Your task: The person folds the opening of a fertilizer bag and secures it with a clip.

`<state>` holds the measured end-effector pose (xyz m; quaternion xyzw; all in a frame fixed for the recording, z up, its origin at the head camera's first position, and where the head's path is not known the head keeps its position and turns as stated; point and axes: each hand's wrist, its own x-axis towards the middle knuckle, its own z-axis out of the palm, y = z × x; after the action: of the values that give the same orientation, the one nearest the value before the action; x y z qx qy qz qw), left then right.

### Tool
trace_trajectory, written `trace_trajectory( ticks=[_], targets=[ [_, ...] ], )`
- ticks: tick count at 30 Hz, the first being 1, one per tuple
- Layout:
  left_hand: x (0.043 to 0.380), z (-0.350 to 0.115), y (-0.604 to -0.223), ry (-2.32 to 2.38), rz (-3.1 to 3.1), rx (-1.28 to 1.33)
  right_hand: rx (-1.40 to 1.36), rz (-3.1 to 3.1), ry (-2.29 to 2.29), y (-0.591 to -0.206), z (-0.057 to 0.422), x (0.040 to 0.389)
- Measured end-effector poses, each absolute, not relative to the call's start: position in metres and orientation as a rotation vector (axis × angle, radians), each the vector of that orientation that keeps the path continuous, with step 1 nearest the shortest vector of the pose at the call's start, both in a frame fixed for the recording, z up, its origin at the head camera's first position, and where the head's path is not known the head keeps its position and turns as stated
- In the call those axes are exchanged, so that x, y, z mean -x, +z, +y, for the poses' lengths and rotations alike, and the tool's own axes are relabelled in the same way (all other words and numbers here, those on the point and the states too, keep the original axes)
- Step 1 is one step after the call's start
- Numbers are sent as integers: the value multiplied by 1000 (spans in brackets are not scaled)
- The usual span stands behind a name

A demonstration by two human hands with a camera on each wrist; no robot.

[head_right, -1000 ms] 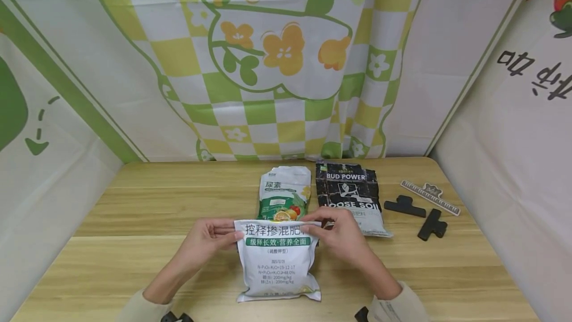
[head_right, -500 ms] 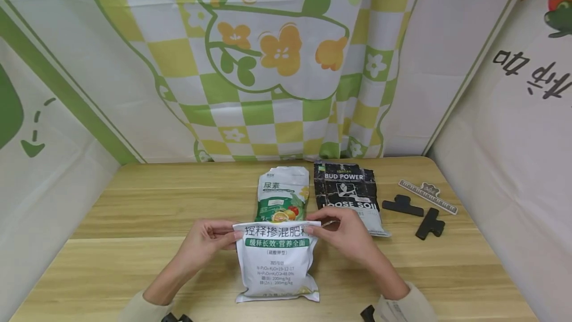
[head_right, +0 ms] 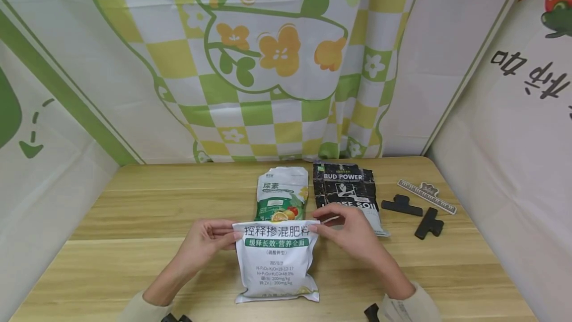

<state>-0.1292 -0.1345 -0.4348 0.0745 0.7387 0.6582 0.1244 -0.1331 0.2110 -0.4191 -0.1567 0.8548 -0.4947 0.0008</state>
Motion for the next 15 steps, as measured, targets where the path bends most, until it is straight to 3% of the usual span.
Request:
trace_trajectory(
  ticks=[15],
  targets=[
    [130,-132,-435,1937,2159,-120,519,2795,-1507,-410,236,131]
  ],
)
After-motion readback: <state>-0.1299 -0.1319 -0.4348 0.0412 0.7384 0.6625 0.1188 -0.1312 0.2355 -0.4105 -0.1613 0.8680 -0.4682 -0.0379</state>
